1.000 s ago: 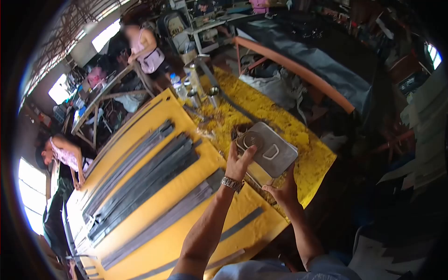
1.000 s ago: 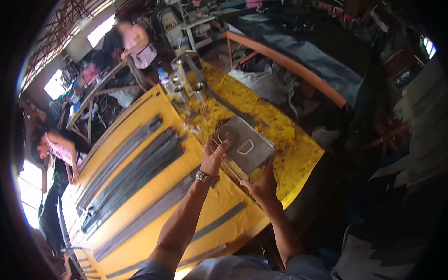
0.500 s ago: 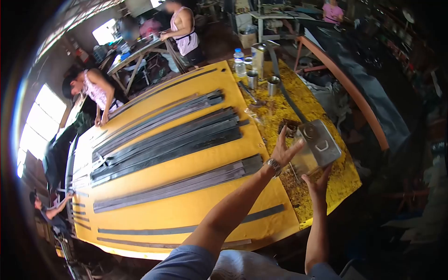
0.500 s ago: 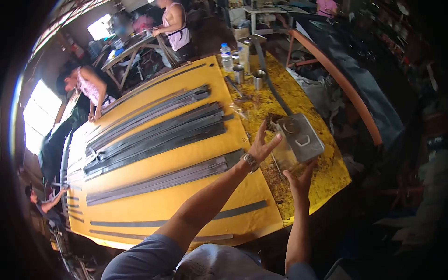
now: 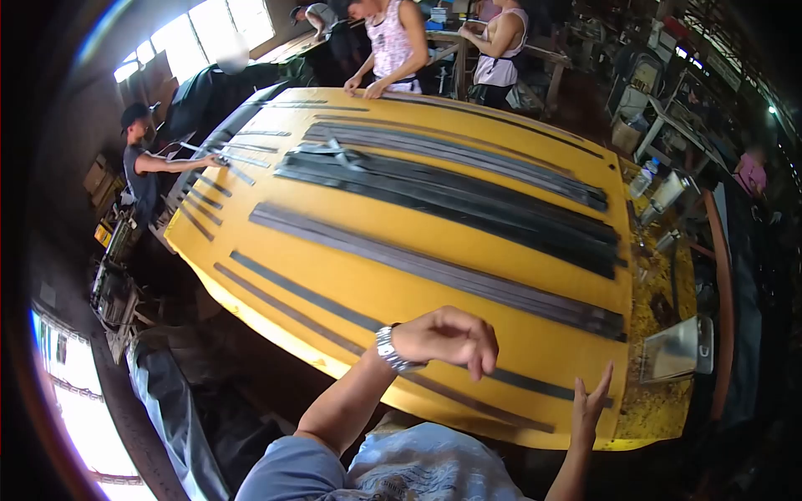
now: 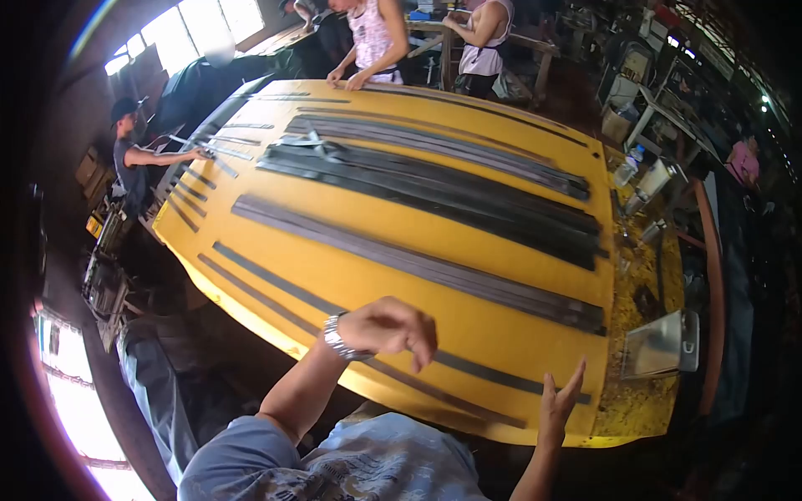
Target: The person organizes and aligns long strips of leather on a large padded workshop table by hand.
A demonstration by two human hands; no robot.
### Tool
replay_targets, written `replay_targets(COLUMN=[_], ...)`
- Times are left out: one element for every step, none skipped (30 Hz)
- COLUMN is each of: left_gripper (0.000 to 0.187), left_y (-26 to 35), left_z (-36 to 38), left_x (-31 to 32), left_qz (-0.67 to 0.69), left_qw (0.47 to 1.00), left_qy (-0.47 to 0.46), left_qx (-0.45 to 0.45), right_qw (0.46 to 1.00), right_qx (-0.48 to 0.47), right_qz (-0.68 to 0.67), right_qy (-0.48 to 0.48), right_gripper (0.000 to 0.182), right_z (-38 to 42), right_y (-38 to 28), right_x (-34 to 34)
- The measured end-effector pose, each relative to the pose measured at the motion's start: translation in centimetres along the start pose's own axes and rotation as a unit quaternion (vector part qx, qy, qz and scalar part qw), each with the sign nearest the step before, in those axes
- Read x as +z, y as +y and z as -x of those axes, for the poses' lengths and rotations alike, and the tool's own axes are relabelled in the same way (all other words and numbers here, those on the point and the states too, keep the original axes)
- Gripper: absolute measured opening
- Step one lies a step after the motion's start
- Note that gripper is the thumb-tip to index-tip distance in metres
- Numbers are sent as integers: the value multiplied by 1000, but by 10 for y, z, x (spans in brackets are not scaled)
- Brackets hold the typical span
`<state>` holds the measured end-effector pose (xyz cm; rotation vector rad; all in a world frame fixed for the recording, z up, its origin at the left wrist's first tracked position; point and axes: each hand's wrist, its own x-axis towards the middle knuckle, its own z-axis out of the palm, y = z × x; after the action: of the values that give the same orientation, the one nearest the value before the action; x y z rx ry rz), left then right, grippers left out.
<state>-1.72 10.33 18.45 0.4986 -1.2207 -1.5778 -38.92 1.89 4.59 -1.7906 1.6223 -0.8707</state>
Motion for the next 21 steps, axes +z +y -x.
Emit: replay_targets(left_gripper=[39, 41, 42, 42, 32, 23, 27, 28, 30, 30, 30, 31, 31, 28, 27, 29, 35, 32, 30, 29, 28], left_y=[26, 64, 102, 132, 155, 179, 191, 198, 202, 204, 203, 201, 196, 187, 176, 165, 154, 146, 140, 132, 123], left_z=[30, 48, 67, 94, 111, 128, 142, 155, 168, 177, 184, 189, 193, 198, 201, 204, 207, 213, 221, 231, 243], left_x=[2, 11, 20, 31, 46, 61, 67, 69, 68, 65, 59, 55, 50, 42, 27, 12, -6, -19, -32, -47, -62], left_qz=[27, -1, -11, 2, 29, 56, 52, 31, 9, 8, 20, 28, 39, 11, -25, -63, -108, -104, -98, -115, -126], left_qw=[993, 969, 929, 919, 912, 904, 901, 905, 910, 911, 916, 921, 925, 931, 939, 944, 949, 975, 990, 993, 981], left_qy=[-82, -171, -258, -313, -315, -317, -310, -297, -282, -278, -274, -269, -254, -249, -245, -242, -237, -151, -67, 38, 137], left_qx=[85, 176, 265, 238, 260, 282, 298, 302, 305, 305, 292, 279, 280, 266, 240, 214, 175, 123, 69, 6, -58], right_qw=[1000, 999, 995, 991, 986, 976, 963, 963, 951, 937, 935, 924, 912, 909, 902, 903, 902, 899, 889, 884, 881], right_qx=[1, -24, -49, -74, -101, -149, -194, -193, -215, -239, -242, -266, -290, -293, -301, -301, -303, -305, -312, -320, -326], right_qz=[3, -12, -22, -16, -11, -1, 5, 6, 11, 15, 15, 21, 26, 26, 20, 22, 23, 22, 11, 14, 20], right_qy=[-4, -43, -83, -106, -131, -160, -186, -189, -222, -255, -259, -274, -289, -296, -309, -304, -305, -314, -336, -341, -341], right_gripper=[77, 76, 75, 73, 72, 72, 71, 71, 70, 69, 69, 69, 68, 69, 69, 69, 69, 67, 67, 66, 66], right_z=[7, 15, 24, 33, 43, 51, 58, 65, 72, 78, 82, 85, 87, 90, 92, 93, 93, 94, 93, 93, 95], right_y=[-28, -52, -74, -97, -119, -137, -155, -174, -192, -205, -211, -216, -221, -225, -227, -226, -229, -236, -237, -238, -239], right_x=[27, 51, 71, 94, 117, 138, 156, 171, 184, 195, 206, 217, 229, 239, 249, 259, 270, 277, 288, 299, 307])
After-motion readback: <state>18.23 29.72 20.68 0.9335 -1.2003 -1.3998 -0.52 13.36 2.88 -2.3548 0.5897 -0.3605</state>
